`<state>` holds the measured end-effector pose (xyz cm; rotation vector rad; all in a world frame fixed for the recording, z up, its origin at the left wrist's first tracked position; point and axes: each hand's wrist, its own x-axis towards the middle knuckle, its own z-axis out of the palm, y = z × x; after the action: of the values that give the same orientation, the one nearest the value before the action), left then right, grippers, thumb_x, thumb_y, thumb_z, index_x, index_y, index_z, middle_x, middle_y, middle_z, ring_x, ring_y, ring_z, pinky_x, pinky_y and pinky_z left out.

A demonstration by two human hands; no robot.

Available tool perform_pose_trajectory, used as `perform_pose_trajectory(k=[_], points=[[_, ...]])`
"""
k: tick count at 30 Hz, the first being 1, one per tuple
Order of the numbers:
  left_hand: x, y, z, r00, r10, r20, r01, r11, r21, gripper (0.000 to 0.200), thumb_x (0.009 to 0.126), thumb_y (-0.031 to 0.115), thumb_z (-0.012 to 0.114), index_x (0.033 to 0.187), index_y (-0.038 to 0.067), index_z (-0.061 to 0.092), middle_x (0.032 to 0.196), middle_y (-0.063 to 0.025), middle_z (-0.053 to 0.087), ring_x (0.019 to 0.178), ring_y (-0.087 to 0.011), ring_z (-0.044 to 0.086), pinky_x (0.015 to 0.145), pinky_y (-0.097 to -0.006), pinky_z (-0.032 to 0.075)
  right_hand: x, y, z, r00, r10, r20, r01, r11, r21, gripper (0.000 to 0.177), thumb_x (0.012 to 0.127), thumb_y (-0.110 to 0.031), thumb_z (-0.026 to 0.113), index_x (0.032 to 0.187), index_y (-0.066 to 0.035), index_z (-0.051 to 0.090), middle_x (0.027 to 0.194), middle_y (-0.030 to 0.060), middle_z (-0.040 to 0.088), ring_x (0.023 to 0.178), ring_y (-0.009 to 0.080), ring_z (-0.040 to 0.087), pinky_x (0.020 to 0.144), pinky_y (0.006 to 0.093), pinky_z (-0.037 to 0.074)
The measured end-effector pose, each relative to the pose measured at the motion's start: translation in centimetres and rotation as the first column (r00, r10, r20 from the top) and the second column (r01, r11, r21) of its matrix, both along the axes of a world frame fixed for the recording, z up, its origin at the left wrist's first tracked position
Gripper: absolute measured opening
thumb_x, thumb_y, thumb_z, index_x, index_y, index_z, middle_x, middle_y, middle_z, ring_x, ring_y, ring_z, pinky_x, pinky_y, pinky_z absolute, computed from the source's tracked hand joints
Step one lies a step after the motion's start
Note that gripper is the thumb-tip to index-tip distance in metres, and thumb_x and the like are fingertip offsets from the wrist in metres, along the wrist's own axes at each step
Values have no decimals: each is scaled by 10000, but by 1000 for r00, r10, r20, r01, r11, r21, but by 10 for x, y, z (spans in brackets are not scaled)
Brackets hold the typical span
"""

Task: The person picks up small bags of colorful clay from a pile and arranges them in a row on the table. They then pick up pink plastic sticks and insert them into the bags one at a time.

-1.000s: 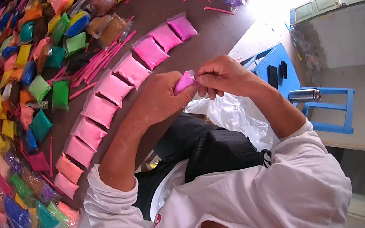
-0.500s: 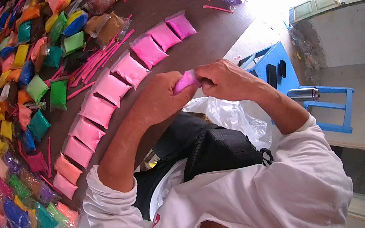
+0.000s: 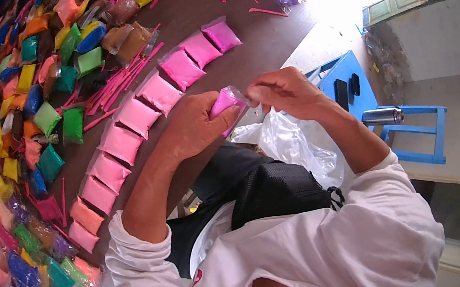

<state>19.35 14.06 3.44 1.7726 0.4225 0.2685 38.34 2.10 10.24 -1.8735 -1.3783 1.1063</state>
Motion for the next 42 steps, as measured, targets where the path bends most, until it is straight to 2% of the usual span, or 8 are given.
perform_pose_trajectory(k=[9,17,24,27,30,33,36,42], points=[[1,-2,-3,998,-16,69,19,999,-42,350,851,358,661,825,9,640,705,-161,611,640,-292,594,599,-392,441,-3,16,-1,974,82,-209,-127,969,-211,276,993,-224,505,909,-4,649,787,57,683,597,76,630,501,215,491],[-2,-1,10,1000,-20,11,18,986,163,327,888,334,650,815,18,604,698,-129,588,633,-229,561,608,-361,432,-11,19,6,962,258,92,-248,962,-114,188,876,-117,542,787,29,619,705,148,640,589,228,648,533,349,499],[0,-3,16,1000,-15,17,13,992,129,332,863,319,653,812,-8,622,723,-201,603,672,-362,588,604,-420,437,-18,11,-9,815,311,490,-353,936,-6,78,781,-50,534,778,21,567,681,201,576,634,364,610,586,449,468],[0,-2,13,1000,-24,16,23,997,76,345,886,330,635,827,-10,627,717,-192,607,654,-325,586,605,-408,437,-14,8,-5,832,268,486,-346,935,77,61,777,-27,537,802,17,572,679,197,576,644,367,613,603,436,484],[-1,1,-2,999,-15,45,17,998,-58,368,902,354,621,843,-9,635,708,-175,610,630,-276,571,606,-393,436,21,-2,-17,877,26,480,-174,948,267,112,784,13,562,870,17,635,694,139,625,597,177,597,538,295,457],[-2,2,-3,999,-5,42,9,996,-93,384,910,371,613,856,-8,641,699,-156,612,615,-230,552,608,-378,436,37,-18,-8,890,-342,303,293,936,194,150,883,-114,597,886,21,663,659,57,619,578,74,555,523,259,460],[-2,2,3,1000,-9,14,10,999,-52,391,912,381,612,873,-6,648,704,-135,620,629,-191,551,618,-364,440,44,-30,-1,883,-269,384,310,950,-49,179,909,-142,598,945,8,688,682,50,640,582,82,567,527,255,468],[-2,-1,4,998,1,62,8,989,-149,413,937,403,577,946,-1,659,751,-93,644,696,-141,572,663,-337,454,-11,-28,-40,945,-68,-320,87,995,46,357,924,-251,636,1178,0,619,984,60,655,902,106,602,733,266,505]])
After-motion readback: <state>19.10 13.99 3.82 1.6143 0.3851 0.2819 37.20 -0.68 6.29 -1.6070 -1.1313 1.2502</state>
